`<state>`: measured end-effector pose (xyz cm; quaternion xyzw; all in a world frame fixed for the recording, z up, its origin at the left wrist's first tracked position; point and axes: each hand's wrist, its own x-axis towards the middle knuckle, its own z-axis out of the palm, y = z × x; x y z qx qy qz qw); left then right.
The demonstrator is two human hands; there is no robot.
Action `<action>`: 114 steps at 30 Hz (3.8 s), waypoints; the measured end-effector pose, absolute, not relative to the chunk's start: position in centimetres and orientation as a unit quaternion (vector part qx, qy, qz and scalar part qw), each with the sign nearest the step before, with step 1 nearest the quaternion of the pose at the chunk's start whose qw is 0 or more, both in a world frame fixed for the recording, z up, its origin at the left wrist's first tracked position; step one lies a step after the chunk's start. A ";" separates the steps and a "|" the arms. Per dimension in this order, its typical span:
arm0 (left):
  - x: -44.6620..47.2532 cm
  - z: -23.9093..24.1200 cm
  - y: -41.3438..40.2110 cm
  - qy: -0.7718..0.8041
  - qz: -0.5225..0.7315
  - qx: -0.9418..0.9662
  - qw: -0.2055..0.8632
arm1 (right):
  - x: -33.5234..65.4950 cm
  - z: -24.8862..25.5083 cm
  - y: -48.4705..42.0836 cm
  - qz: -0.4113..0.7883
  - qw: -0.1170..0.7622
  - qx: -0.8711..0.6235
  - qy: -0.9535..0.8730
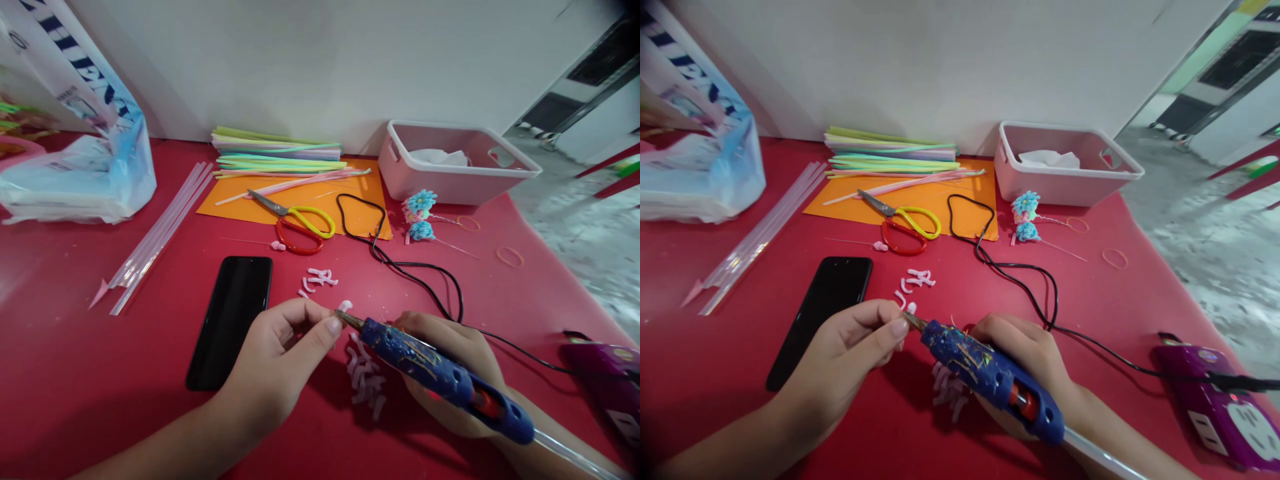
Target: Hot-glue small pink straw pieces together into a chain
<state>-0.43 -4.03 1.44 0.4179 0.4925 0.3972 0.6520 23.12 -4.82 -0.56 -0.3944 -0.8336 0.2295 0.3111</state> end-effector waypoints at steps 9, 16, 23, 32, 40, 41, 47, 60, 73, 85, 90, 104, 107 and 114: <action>-0.4 1.5 -4.1 0.491 0.397 0.418 0.654 | 22.9 -0.3 -5.1 0.249 0.318 -0.412 -0.817; -0.5 1.4 -4.0 0.485 0.401 0.417 0.656 | 22.8 -0.5 -5.1 0.244 0.334 -0.408 -0.814; -0.5 1.2 -4.2 0.496 0.402 0.413 0.650 | 22.9 -0.4 -5.1 0.258 0.319 -0.414 -0.813; -0.3 1.6 -4.0 0.499 0.401 0.412 0.648 | 22.8 -0.1 -5.0 0.257 0.319 -0.421 -0.809; -0.3 1.7 -3.8 0.491 0.402 0.408 0.656 | 22.9 -0.1 -4.9 0.256 0.317 -0.413 -0.814; -0.3 1.7 -3.9 0.494 0.402 0.408 0.654 | 22.9 -0.1 -4.9 0.256 0.319 -0.413 -0.814; -0.2 1.7 -3.9 0.494 0.403 0.407 0.654 | 22.8 -0.2 -5.0 0.243 0.316 -0.427 -0.812; -0.4 1.9 -3.9 0.495 0.397 0.416 0.651 | 22.8 -0.1 -4.9 0.237 0.319 -0.427 -0.812; -0.4 1.7 -4.0 0.502 0.395 0.416 0.647 | 23.0 -0.1 -5.0 0.251 0.319 -0.435 -0.804; -0.5 1.7 -4.2 0.510 0.388 0.415 0.645 | 22.9 -0.3 -5.0 0.249 0.326 -0.430 -0.804; -0.5 1.5 -4.2 0.506 0.385 0.417 0.649 | 22.9 -0.1 -5.0 0.242 0.321 -0.428 -0.810; -0.6 1.4 -4.1 0.511 0.371 0.432 0.645 | 23.0 -0.2 -5.0 0.246 0.325 -0.429 -0.806; -0.6 1.5 -4.1 0.507 0.362 0.432 0.652 | 23.0 -0.2 -5.0 0.240 0.325 -0.430 -0.807; -0.5 1.9 -4.1 0.511 0.374 0.431 0.644 | 23.0 -0.1 -5.1 0.251 0.324 -0.428 -0.805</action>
